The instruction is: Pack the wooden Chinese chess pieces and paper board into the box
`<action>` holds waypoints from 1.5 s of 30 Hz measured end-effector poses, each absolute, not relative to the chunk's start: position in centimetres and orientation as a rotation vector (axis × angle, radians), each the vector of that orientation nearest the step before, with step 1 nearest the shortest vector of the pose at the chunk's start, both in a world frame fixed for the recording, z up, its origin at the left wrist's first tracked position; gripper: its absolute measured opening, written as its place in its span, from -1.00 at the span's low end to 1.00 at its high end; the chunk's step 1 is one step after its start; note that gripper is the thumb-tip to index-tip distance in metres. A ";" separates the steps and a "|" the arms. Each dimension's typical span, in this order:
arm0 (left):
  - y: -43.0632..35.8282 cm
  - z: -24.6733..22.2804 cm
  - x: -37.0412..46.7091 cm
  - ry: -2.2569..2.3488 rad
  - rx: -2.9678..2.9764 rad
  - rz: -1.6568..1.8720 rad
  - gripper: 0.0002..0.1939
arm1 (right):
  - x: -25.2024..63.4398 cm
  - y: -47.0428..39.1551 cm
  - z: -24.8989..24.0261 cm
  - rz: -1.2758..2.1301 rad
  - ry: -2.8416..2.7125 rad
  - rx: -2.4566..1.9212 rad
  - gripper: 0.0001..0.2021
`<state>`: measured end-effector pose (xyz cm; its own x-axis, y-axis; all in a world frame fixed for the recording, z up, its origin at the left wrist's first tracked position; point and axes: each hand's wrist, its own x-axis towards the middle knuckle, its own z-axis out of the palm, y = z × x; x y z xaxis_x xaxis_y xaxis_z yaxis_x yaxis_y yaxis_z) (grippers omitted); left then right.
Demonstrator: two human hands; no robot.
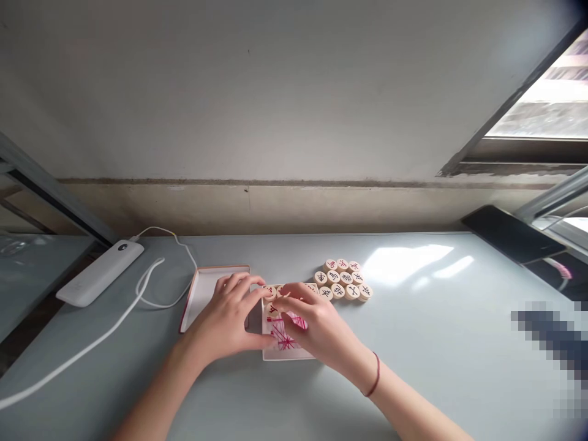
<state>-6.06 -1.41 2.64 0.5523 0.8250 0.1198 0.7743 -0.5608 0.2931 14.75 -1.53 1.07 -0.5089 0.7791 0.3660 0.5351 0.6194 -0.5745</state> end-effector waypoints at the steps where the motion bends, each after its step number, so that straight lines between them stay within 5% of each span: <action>1: -1.4 2.6 -6.3 1.340 2.566 0.325 -0.24 | 14.5 -1.6 0.8 0.457 -2.275 -1.005 -0.73; 5: -1.3 2.2 -6.4 1.310 2.537 0.153 0.17 | 14.0 -1.8 -0.2 0.261 -2.394 -0.950 -0.78; 17: -1.6 1.4 -5.7 1.295 2.608 0.155 0.20 | 13.9 -1.9 0.0 0.232 -2.552 -1.266 -0.89; 29: -1.8 1.4 -5.8 1.338 2.580 0.117 0.11 | 14.2 -1.6 0.9 0.256 -2.370 -1.282 -0.91; 37: -1.9 1.8 -6.0 1.331 2.563 0.075 0.08 | 19.3 5.0 3.7 0.244 -2.184 -2.005 -0.74; 45: -1.9 2.2 -5.4 1.293 2.655 0.363 -0.29 | 20.2 7.9 4.3 0.385 -2.373 -2.137 -0.76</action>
